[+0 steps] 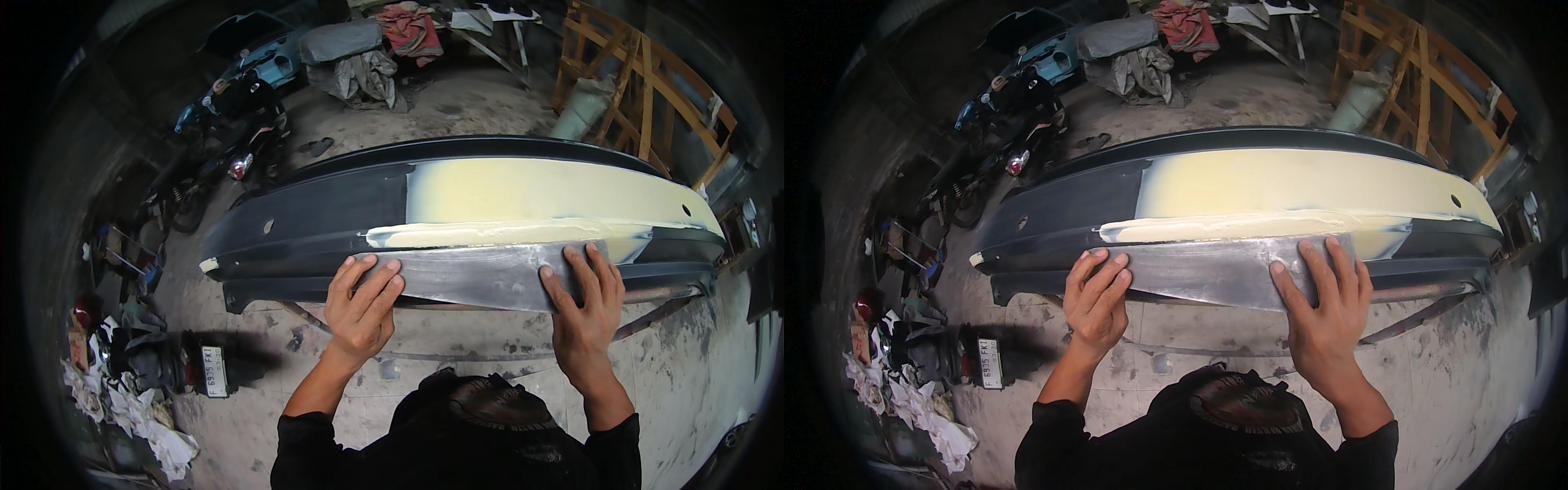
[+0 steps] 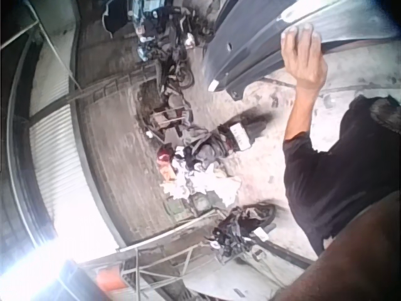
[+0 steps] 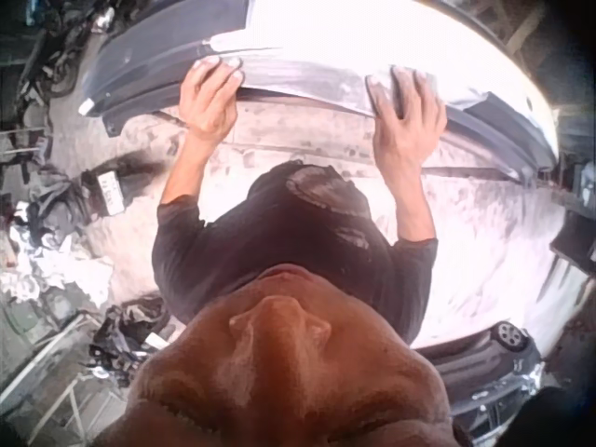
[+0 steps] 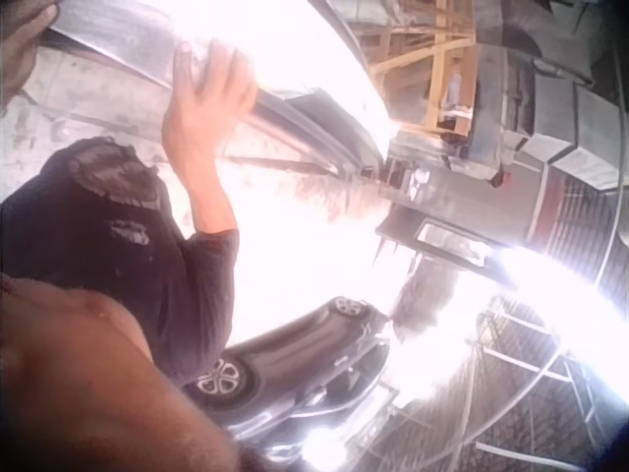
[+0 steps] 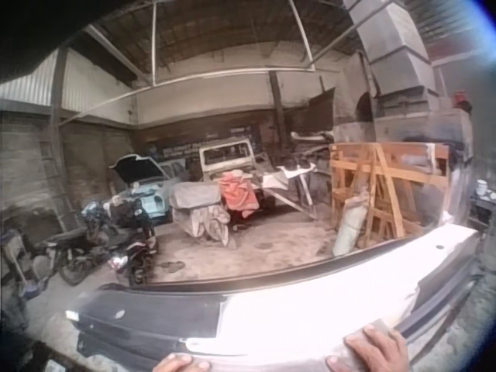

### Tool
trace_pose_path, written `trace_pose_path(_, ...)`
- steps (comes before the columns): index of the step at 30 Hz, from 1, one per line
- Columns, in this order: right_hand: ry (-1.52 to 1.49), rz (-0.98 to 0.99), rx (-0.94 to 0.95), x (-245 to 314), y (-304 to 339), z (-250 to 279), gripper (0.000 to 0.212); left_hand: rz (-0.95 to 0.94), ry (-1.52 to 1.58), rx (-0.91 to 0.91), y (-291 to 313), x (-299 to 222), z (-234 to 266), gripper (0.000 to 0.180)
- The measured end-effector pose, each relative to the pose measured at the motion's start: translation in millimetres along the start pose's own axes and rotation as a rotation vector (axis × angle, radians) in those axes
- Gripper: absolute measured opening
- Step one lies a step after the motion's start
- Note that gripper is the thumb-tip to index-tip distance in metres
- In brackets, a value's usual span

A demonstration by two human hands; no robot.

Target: The person applies body filler to a car bumper using a spreader and a putty knife, then smooths the surface with sandpaper.

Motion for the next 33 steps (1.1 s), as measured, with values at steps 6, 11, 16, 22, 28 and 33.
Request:
trace_pose_path(6, 0.060, 0.004, 0.072, 5.1, -25.6, 9.6, 0.048, -0.011, -0.001, 0.035, -25.2, 5.7, -0.1, 0.029)
trace_pose_path(11, 0.036, -0.022, 0.113, 2.4, -21.1, 7.1, 0.049, -0.002, 0.025, 0.080, -23.5, 2.6, -3.7, 0.029)
trace_pose_path(16, 0.033, -0.025, 0.124, 4.4, -19.3, 13.2, 0.049, -0.007, 0.028, 0.079, -26.4, 1.2, 4.2, 0.029)
trace_pose_path(22, 0.033, -0.030, 0.087, -1.5, -28.7, 13.3, 0.051, -0.026, 0.019, 0.081, -37.7, 4.1, -2.5, 0.030)
trace_pose_path(28, 0.024, -0.041, 0.089, -6.4, -27.9, 6.7, 0.053, -0.020, 0.045, 0.107, -36.8, 4.9, -9.4, 0.032)
trace_pose_path(33, 0.022, -0.060, 0.102, -6.7, -27.5, 4.6, 0.053, -0.016, 0.047, 0.120, -34.5, 4.8, -11.8, 0.032)
Point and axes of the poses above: each hand's wrist, its own y-axis away from the middle knuckle, its own z-axis out of the back of the hand, x = y × z, the point moved 9 cm from there along -y, towards the middle knuckle, and after that the axes turned 13 degrees about -y, right-handed, at the moved point
